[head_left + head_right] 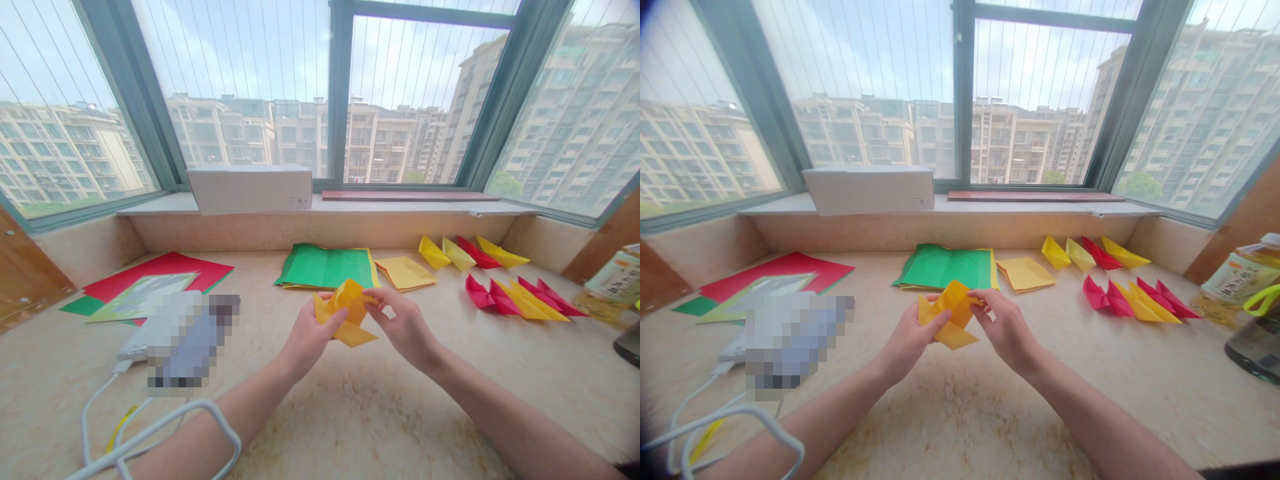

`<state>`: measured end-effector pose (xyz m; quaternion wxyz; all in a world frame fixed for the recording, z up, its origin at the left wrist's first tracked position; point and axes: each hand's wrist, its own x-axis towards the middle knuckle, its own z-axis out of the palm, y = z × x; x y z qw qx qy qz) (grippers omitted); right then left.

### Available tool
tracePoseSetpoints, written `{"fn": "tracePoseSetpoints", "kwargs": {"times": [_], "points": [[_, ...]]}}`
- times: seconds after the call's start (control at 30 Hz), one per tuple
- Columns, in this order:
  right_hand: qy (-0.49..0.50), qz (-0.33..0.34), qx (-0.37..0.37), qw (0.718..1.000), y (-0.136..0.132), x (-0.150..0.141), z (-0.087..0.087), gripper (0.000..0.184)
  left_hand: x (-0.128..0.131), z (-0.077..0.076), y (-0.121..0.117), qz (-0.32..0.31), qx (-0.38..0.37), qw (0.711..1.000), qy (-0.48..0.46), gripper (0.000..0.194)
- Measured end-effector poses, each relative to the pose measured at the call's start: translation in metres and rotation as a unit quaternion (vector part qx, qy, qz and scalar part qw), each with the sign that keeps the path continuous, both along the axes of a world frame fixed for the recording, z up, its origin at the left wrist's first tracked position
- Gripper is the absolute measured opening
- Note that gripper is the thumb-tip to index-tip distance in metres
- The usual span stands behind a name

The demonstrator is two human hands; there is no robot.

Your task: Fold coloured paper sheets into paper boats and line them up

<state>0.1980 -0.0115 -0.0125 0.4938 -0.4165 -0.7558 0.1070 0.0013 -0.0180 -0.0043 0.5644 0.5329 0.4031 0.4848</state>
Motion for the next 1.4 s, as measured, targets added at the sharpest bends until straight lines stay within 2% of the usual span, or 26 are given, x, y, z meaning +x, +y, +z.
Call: {"fn": "tracePoseSetpoints", "kwargs": {"times": [0.13,0.27,0.5,0.63,0.77,0.93,1.13,1.27,1.33,1.4], "points": [[0.004,0.011,0.006,1.0,0.002,0.003,0.0,0.015,0.001,-0.001,-0.001,-0.055,0.039,0.998,-0.003,0.058],[-0.017,0.057,0.034,0.998,0.0,0.005,0.005,0.013,-0.002,-0.003,0.004,-0.053,0.044,0.998,0.006,0.047],[-0.078,0.11,0.097,0.986,-0.001,0.014,0.011,0.016,-0.004,-0.002,0.004,-0.036,-0.035,0.996,-0.076,0.041],[-0.085,0.149,0.098,0.98,-0.002,0.019,0.014,0.02,-0.003,-0.001,0.003,-0.032,-0.064,0.989,-0.127,0.04],[-0.089,0.201,0.078,0.972,0.0,0.021,0.017,0.021,-0.004,0.0,0.004,-0.06,-0.06,0.982,-0.169,0.036],[-0.108,0.21,0.079,0.969,0.002,0.022,0.018,0.023,-0.004,0.0,0.005,-0.087,-0.047,0.977,-0.191,0.038],[-0.17,0.193,0.072,0.964,0.001,0.023,0.013,0.03,-0.002,-0.001,0.005,-0.056,-0.039,0.98,-0.188,0.041],[-0.194,0.18,0.069,0.962,-0.003,0.023,0.015,0.024,-0.004,-0.001,0.006,-0.03,-0.038,0.983,-0.176,0.04],[-0.197,0.183,0.078,0.96,-0.006,0.022,0.019,0.023,-0.005,0.0,0.007,-0.024,-0.036,0.986,-0.16,0.042],[-0.164,0.181,0.081,0.966,-0.009,0.019,0.021,0.032,-0.006,0.0,0.007,-0.021,-0.033,0.99,-0.133,0.043]]}}
